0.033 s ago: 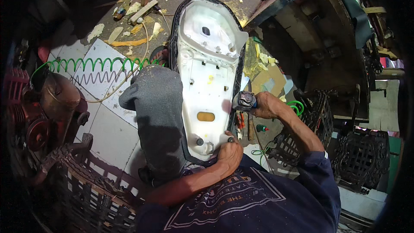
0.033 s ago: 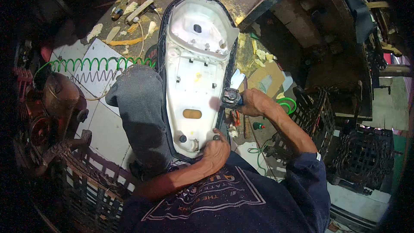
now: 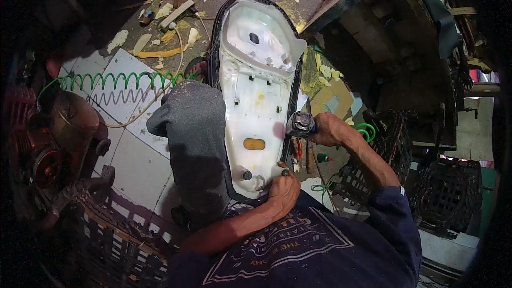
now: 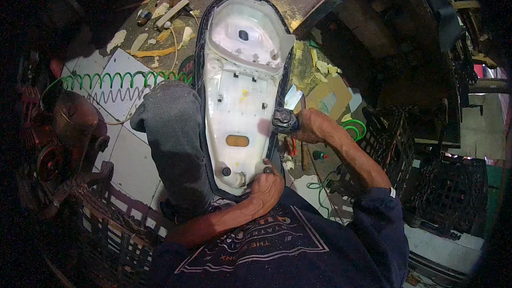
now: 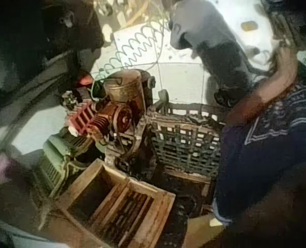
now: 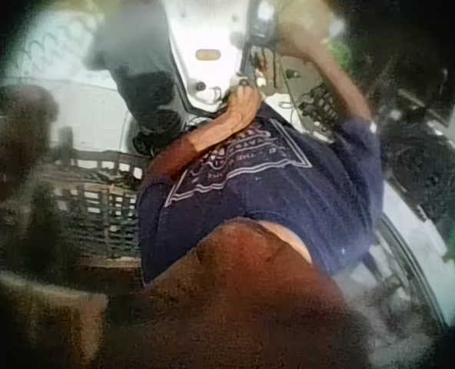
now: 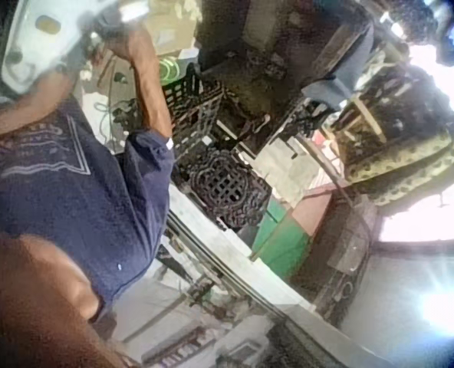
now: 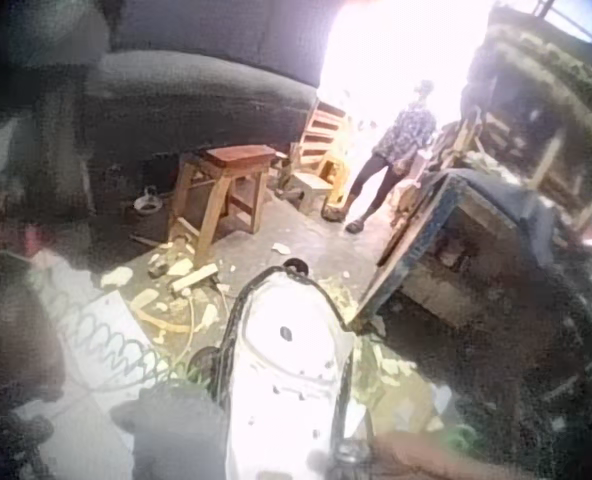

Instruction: The person reupholsters a motorcycle seat by repeatedly attaching the black cover to the white base using a staple gun. They flip the seat to check alignment and continue stapling along the edges.

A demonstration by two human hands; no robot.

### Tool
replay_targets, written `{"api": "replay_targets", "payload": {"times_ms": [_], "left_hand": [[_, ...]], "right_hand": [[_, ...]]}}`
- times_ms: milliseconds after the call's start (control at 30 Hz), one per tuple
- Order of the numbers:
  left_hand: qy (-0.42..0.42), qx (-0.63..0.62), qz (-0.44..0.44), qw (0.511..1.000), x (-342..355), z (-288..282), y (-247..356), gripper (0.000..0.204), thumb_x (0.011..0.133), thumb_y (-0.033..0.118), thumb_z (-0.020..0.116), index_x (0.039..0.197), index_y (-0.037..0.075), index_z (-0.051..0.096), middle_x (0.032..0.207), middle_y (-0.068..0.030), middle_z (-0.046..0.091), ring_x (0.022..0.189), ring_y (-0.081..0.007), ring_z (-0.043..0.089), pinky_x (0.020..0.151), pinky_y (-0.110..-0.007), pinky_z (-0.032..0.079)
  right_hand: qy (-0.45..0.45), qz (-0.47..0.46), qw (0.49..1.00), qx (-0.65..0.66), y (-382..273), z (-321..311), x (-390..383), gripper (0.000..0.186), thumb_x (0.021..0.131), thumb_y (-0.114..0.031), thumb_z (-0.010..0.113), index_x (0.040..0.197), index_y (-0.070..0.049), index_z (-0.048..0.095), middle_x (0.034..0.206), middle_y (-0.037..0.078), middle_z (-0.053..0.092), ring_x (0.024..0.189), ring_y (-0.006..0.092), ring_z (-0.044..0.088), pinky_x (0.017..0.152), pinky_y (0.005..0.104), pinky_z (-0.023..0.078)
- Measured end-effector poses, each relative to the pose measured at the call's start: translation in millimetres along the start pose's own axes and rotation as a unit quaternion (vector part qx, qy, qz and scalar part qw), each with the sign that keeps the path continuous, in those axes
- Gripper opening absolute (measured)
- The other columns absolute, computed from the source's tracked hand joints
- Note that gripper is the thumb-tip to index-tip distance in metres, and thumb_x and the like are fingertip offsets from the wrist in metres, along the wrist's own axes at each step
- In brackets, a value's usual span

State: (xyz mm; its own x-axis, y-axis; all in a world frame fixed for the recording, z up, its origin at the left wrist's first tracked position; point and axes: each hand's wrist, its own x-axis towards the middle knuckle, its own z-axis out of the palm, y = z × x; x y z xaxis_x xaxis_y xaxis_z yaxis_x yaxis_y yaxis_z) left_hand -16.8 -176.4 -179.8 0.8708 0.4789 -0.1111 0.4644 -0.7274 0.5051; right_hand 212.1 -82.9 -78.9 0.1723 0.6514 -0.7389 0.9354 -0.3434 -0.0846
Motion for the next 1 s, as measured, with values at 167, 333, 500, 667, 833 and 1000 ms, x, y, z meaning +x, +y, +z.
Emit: {"api": "replay_targets", "payload": {"times_ms": [167,333,500,667,833,1000], "left_hand": [[0.018,-0.035,0.103,0.994,-3,6,-10,0.066,0.083,0.012,0.066,0.132,-0.03,0.05,0.074,-0.0154,0.073,0.057,-0.0221,0.069,0.046,-0.041,0.054],[-0.059,0.024,-0.047,0.997,10,-9,6,0.066,0.087,0.012,0.065,0.135,-0.03,0.046,0.074,-0.0186,0.075,0.056,-0.0253,0.072,0.04,-0.043,0.052],[-0.156,-0.088,-0.018,0.984,-4,-72,-7,0.068,0.101,0.033,0.06,0.139,-0.022,0.047,0.076,-0.0245,0.074,0.065,-0.0355,0.075,0.054,-0.051,0.057],[-0.159,-0.193,-0.005,0.968,23,-140,-33,0.048,0.104,0.046,0.056,0.13,0.008,0.069,0.086,-0.0267,0.073,0.086,-0.0443,0.074,0.083,-0.055,0.057],[-0.035,-0.152,-0.116,0.981,122,-114,-67,0.029,0.098,0.028,0.066,0.106,0.002,0.078,0.089,-0.0284,0.074,0.088,-0.0471,0.073,0.08,-0.055,0.057],[-0.052,-0.097,-0.156,0.982,125,-69,-64,0.028,0.094,0.027,0.069,0.102,0.001,0.077,0.092,-0.0271,0.075,0.088,-0.0466,0.074,0.08,-0.055,0.058]], "right_hand": [[0.047,-0.048,0.995,0.067,-12,-2,-1,0.035,0.087,-0.028,0.076,0.099,0.004,0.071,0.081,0.024,0.073,0.071,0.0339,0.071,0.07,0.0482,0.055],[0.075,-0.027,0.965,0.249,46,27,-22,0.033,0.082,-0.024,0.076,0.101,0.003,0.072,0.082,0.016,0.075,0.075,0.0291,0.071,0.072,0.048,0.055],[0.368,0.157,0.765,0.504,81,214,-14,0.038,0.081,-0.021,0.075,0.111,0.001,0.067,0.088,0.007,0.071,0.073,0.0227,0.067,0.069,0.0423,0.055],[0.32,0.299,0.718,0.541,32,391,-18,0.04,0.085,-0.026,0.076,0.11,0.004,0.071,0.095,0.018,0.075,0.084,0.034,0.072,0.075,0.0456,0.055],[0.109,0.324,0.795,0.502,-18,437,-29,0.065,0.087,-0.029,0.075,0.136,0.01,0.058,0.115,0.033,0.072,0.107,0.0471,0.071,0.088,0.0509,0.055],[0.147,0.329,0.795,0.488,-17,472,0,0.075,0.087,-0.031,0.076,0.143,0.012,0.05,0.117,0.035,0.07,0.109,0.0491,0.069,0.09,0.052,0.055]]}}
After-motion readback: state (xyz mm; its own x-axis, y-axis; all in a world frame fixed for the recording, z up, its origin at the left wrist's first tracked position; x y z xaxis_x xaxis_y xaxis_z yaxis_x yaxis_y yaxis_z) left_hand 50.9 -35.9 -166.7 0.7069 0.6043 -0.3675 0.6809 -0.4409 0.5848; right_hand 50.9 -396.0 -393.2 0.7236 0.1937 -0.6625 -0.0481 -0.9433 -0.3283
